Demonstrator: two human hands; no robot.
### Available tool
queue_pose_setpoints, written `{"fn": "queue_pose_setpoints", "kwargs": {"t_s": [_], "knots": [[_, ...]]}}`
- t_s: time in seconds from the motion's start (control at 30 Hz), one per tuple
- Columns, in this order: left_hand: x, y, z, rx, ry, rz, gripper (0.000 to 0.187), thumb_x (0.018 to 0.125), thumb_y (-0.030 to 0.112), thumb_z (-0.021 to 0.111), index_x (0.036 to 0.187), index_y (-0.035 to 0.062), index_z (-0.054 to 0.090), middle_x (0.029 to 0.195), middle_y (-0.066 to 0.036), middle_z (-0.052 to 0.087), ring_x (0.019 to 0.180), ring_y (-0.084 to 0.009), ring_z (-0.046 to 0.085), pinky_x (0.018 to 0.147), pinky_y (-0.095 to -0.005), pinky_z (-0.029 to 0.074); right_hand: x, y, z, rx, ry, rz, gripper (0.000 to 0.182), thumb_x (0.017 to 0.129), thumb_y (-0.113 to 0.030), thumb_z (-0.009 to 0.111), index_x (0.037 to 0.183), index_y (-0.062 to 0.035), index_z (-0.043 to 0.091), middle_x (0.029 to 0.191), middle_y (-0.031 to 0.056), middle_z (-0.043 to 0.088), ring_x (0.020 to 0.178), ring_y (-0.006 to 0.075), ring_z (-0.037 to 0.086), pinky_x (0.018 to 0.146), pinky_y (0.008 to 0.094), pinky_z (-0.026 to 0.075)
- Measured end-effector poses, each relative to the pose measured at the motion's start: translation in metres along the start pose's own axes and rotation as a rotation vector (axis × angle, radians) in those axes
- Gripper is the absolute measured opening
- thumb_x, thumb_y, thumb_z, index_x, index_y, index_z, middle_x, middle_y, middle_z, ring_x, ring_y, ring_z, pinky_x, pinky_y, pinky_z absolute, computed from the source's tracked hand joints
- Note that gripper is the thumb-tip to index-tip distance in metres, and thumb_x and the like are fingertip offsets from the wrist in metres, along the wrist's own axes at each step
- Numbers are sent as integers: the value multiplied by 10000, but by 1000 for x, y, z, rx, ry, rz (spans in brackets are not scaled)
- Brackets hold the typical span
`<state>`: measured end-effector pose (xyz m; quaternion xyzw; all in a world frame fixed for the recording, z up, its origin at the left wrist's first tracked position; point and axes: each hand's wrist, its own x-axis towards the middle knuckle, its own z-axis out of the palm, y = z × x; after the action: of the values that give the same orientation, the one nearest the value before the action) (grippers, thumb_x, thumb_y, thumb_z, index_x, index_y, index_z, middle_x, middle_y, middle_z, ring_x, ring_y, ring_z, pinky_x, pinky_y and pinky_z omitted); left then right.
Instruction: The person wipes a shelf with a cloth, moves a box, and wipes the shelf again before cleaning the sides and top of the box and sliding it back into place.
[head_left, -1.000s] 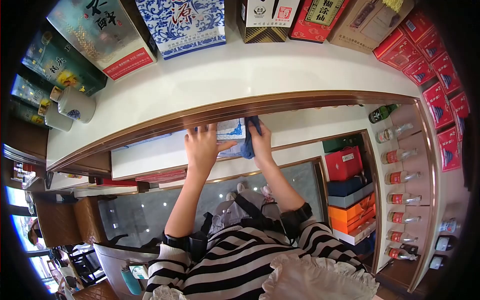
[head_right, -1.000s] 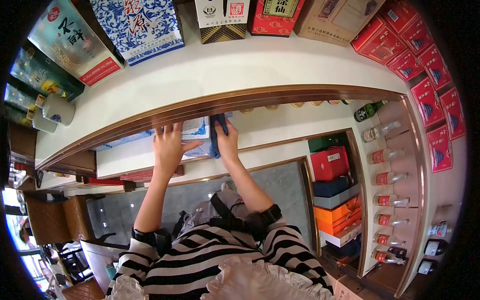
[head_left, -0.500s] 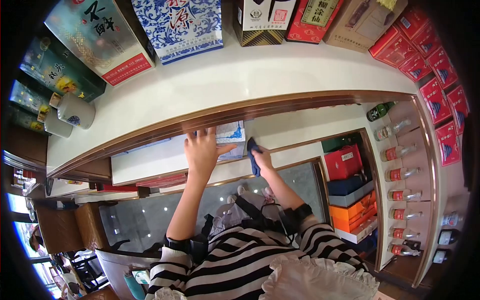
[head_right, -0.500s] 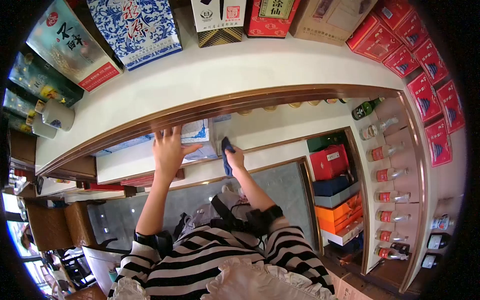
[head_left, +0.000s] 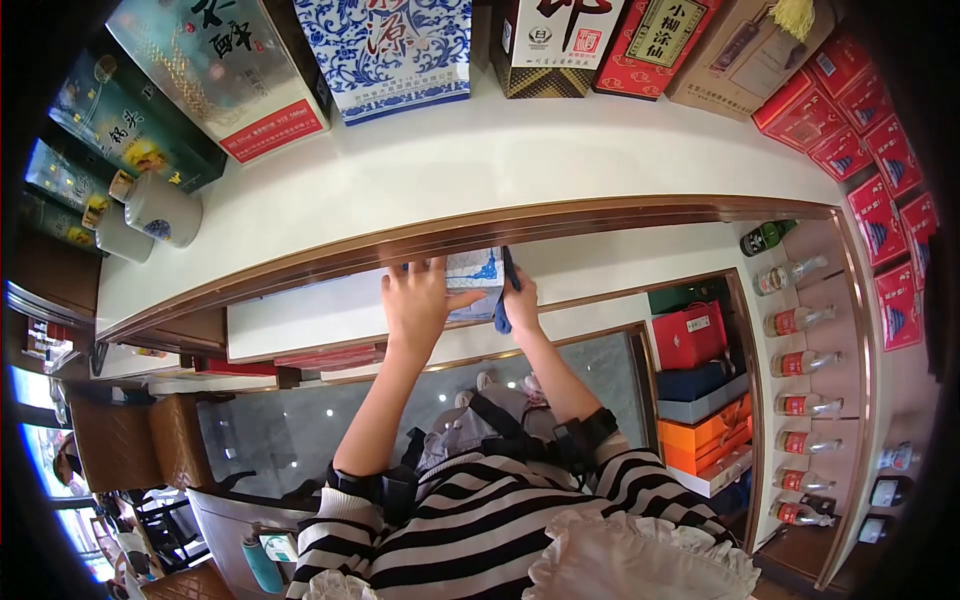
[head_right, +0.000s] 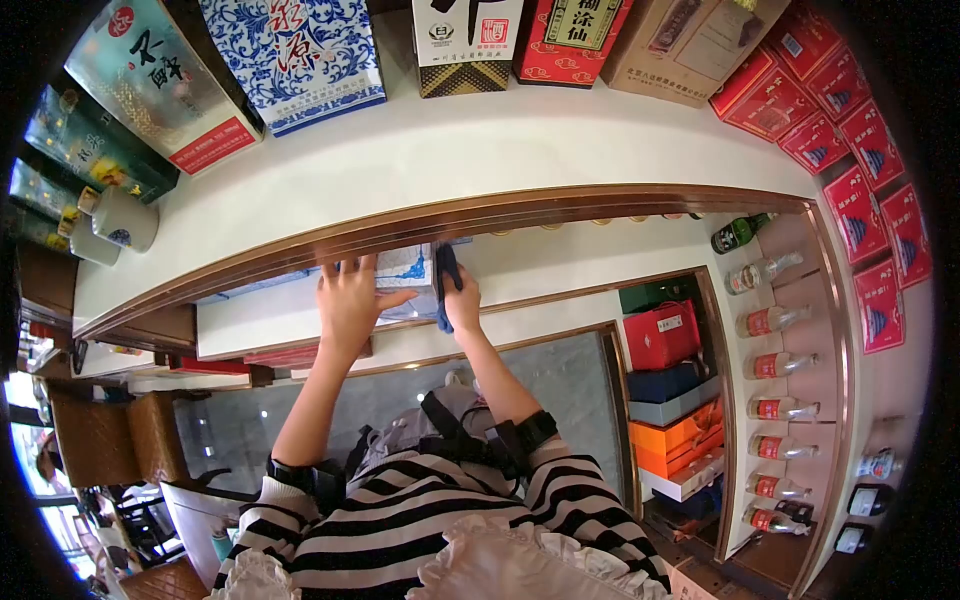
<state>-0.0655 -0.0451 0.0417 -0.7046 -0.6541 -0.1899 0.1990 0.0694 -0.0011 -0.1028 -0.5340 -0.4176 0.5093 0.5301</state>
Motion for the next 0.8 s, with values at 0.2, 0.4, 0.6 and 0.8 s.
{"fn": "queue_pose_setpoints", "kwargs": {"t_s": [0.2,0.4,0.6,0.8], "knots": [[-2,0,0,-55,-153,-30,751,528,602,607,1063,87,494,1068,-143,469,1026,-439,391,588,-413,506,-5,90,-30,-386,-75,197,272,745,-157,546,971,-6,561,765,119,600,663,166,543,616,279,423],[0,0,-1,18,-18,-11,733,491,651,571,962,90,555,900,-79,544,835,-320,524,536,-369,486,17,3,-33,252,109,206,140,798,-99,510,891,-14,569,732,12,564,597,96,492,528,249,397],[-1,-1,1,4,-54,-23,741,486,649,576,968,86,554,917,-82,540,847,-327,522,538,-372,489,-4,-102,16,176,21,-185,229,820,-119,501,996,22,539,906,64,576,818,108,490,752,240,376],[-1,0,0,4,-75,-21,756,499,634,591,1029,100,522,1008,-107,504,944,-381,463,553,-396,499,-5,-48,9,148,-6,-122,240,815,-106,475,1007,29,528,860,98,585,780,147,512,725,244,390]]}}
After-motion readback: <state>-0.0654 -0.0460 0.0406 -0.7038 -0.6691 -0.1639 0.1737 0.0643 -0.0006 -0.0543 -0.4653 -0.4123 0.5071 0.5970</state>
